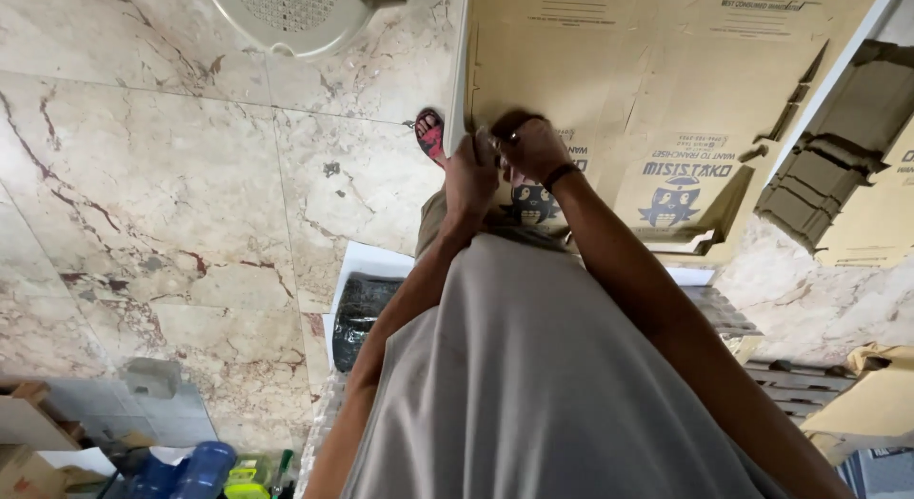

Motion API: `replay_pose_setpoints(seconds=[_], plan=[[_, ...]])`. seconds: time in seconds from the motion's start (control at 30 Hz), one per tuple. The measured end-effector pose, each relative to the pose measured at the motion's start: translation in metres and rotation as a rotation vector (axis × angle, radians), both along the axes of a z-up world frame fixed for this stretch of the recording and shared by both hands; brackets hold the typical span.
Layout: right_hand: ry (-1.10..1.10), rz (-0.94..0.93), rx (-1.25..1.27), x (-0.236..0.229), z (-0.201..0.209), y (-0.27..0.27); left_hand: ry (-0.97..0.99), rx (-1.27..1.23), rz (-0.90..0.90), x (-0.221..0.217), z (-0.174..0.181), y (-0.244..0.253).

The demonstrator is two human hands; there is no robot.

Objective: The person cuts flat cardboard sheets into smaller pieces using a knife. They repeatedly position the cardboard on a white table, cut along the edges, and remove the cut pieces.

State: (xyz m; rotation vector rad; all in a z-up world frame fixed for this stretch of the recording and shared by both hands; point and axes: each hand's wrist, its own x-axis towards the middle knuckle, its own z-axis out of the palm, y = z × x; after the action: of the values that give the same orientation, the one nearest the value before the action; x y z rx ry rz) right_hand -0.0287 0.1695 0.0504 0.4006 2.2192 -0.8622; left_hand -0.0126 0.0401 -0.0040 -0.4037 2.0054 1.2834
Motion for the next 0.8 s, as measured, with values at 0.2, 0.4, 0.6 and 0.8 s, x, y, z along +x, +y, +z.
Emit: replay_pose_setpoints(seconds=[0.2, 0.4, 0.6, 0.8], plan=[[-0.015, -0.053, -0.006, 0.001, -0.005, 0.004, -0.371, 0.401, 0.487, -0.004, 0.005, -0.007], [-0.153, -0.153, -0.081, -0.019, -0.005, 0.012, -0.003, 0.196, 0.147, -0.025, 0.028, -0.001], [-0.192, -0.203, -0.163, -0.008, 0.0, 0.011, -0.387, 0.531, 0.569, -0.03, 0.033, -0.017], [-0.38, -0.324, -0.414, -0.021, 0.017, 0.029, -0.378, 0.538, 0.56, -0.023, 0.045, -0.017]])
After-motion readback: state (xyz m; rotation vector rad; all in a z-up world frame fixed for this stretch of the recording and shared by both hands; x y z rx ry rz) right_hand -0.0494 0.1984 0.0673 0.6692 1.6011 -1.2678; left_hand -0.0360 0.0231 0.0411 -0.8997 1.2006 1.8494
